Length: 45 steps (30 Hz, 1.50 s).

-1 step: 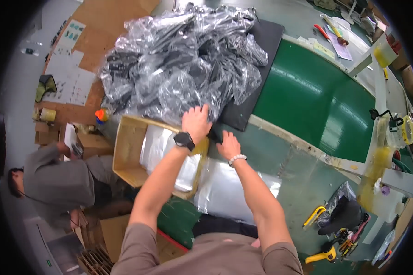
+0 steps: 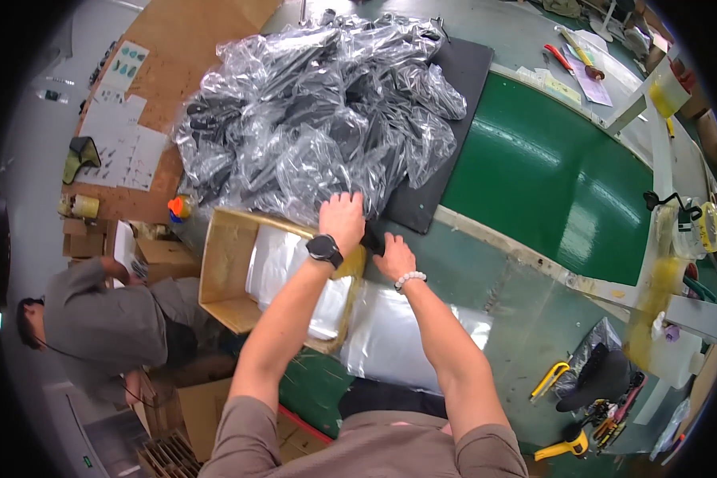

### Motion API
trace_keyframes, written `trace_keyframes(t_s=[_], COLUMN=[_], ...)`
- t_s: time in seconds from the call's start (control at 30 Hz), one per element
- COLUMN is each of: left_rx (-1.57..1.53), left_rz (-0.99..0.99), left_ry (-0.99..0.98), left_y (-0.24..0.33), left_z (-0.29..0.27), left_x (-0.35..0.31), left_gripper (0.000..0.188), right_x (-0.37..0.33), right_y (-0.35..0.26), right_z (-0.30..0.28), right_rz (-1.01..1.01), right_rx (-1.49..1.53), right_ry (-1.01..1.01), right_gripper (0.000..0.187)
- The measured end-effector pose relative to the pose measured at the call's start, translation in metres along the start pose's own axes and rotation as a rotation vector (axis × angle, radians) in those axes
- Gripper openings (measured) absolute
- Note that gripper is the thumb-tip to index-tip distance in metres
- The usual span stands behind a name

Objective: Pack bicycle saddles into individual plastic bags and organize them on a workbench.

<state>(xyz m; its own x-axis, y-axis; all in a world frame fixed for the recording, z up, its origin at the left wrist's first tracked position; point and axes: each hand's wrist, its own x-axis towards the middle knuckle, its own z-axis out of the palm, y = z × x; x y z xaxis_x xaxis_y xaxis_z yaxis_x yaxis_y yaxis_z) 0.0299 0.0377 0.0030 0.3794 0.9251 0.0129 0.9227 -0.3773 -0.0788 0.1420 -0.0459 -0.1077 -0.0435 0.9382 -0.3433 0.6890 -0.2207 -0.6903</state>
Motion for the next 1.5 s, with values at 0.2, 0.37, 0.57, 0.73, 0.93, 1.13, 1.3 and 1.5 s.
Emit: trace_keyframes(t_s=[0.2, 0.37, 0.57, 0.73, 0.93, 1.13, 1.3, 1.5], left_rx=[-0.366, -0.567, -0.532, -0.989, -1.204, -0.935, -0.642, -0.498], left_rz=[0.138, 0.188, -0.022, 0.179, -0.041, -0.249, -0.557, -0.707], left_ry=[-0.132, 0.025, 0.397, 0.118, 0.184, 0.279, 0.053, 0.008], left_y=[0.038, 0.033, 0.005, 0.088, 0.132, 0.108, 0.077, 0.087], left_z=[-0.024, -0.063, -0.080, -0.070, -0.087, -0.054, 0.068, 0.109], left_x=[-0.022, -0.060, -0.098, -0.193, -0.246, -0.267, -0.331, -0.361], left_gripper=[0.012, 0.014, 0.018, 0.021, 0.029, 0.054, 0.064, 0.080], right_x=[0.027, 0.006, -0.094, -0.142, -0.125, -0.045, -0.107, -0.314], right_y=[0.025, 0.027, -0.011, -0.013, 0.001, -0.124, 0.021, 0.192], right_z=[0.038, 0.021, -0.072, -0.096, -0.091, -0.128, -0.088, 0.003], right_rz=[-0.053, -0.195, 0.072, 0.138, -0.264, -0.270, 0.020, 0.626], right_rx=[0.072, 0.037, 0.794, 0.937, 0.238, 0.978, 0.418, -0.199], right_ry=[0.048, 0.174, 0.056, 0.057, 0.344, -0.050, 0.466, 0.638], right_gripper=[0.045, 0.035, 0.022, 0.022, 0.051, 0.051, 0.055, 0.079])
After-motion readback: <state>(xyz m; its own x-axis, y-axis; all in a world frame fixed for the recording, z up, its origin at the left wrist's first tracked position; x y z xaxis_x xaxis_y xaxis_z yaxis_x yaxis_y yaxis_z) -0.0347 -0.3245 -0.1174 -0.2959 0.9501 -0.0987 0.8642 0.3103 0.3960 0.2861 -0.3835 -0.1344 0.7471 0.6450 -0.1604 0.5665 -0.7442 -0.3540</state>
